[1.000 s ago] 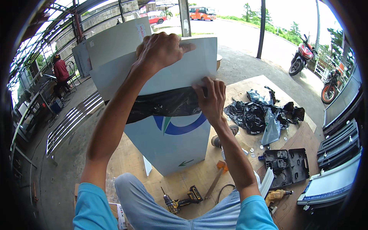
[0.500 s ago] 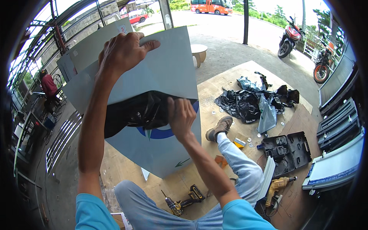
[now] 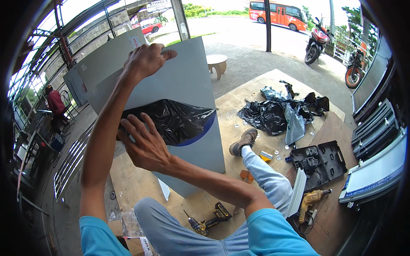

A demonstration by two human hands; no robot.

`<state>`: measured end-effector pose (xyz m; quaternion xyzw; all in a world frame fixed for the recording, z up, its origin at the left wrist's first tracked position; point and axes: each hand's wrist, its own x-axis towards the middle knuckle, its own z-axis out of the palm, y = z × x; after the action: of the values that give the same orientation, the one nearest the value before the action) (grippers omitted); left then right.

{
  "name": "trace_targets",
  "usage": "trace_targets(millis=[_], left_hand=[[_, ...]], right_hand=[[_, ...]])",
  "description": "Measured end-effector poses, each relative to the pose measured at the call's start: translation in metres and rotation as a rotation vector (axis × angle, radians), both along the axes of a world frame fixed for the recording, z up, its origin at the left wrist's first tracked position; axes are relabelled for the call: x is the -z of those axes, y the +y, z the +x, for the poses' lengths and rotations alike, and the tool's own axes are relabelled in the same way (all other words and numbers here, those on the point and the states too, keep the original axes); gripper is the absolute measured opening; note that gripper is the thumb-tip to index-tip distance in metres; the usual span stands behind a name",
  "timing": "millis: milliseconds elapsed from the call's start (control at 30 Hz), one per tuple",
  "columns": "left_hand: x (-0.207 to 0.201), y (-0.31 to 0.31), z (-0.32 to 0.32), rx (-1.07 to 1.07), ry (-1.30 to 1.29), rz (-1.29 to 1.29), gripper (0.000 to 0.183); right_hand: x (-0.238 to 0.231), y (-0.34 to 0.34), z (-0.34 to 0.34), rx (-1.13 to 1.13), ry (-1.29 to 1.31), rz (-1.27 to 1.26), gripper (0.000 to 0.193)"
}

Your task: The person is peeling protective plastic film off of white panels and then using a rivet gun to attach a hinge to one of the panels.

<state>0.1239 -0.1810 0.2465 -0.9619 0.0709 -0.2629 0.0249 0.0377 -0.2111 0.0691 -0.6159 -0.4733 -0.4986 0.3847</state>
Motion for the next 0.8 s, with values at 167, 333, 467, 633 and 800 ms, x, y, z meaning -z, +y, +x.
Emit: trace_targets(millis=[167, 333, 467, 633, 800], left_hand=[[0.009, -0.005, -0.008, 0.051, -0.055, 0.002, 0.056], [0.012, 0.001, 0.000, 0.041, -0.101, 0.018, 0.053], [0.017, 0.011, 0.005, 0.089, -0.200, 0.039, 0.052], [0.014, 0.005, -0.003, 0.110, -0.215, 0.132, 0.052], [0.015, -0.003, -0.003, 0.087, -0.234, 0.147, 0.051]], right_hand=[[-0.018, 0.040, 0.023, 0.033, 0.010, -0.139, 0.034], [-0.021, 0.056, 0.047, -0.075, -0.137, -0.039, 0.026], [-0.020, 0.064, 0.048, -0.114, -0.112, 0.012, 0.026], [0.022, 0.054, 0.023, -0.044, 0.005, 0.175, 0.020], [0.054, 0.021, 0.025, -0.022, -0.030, -0.030, 0.017]])
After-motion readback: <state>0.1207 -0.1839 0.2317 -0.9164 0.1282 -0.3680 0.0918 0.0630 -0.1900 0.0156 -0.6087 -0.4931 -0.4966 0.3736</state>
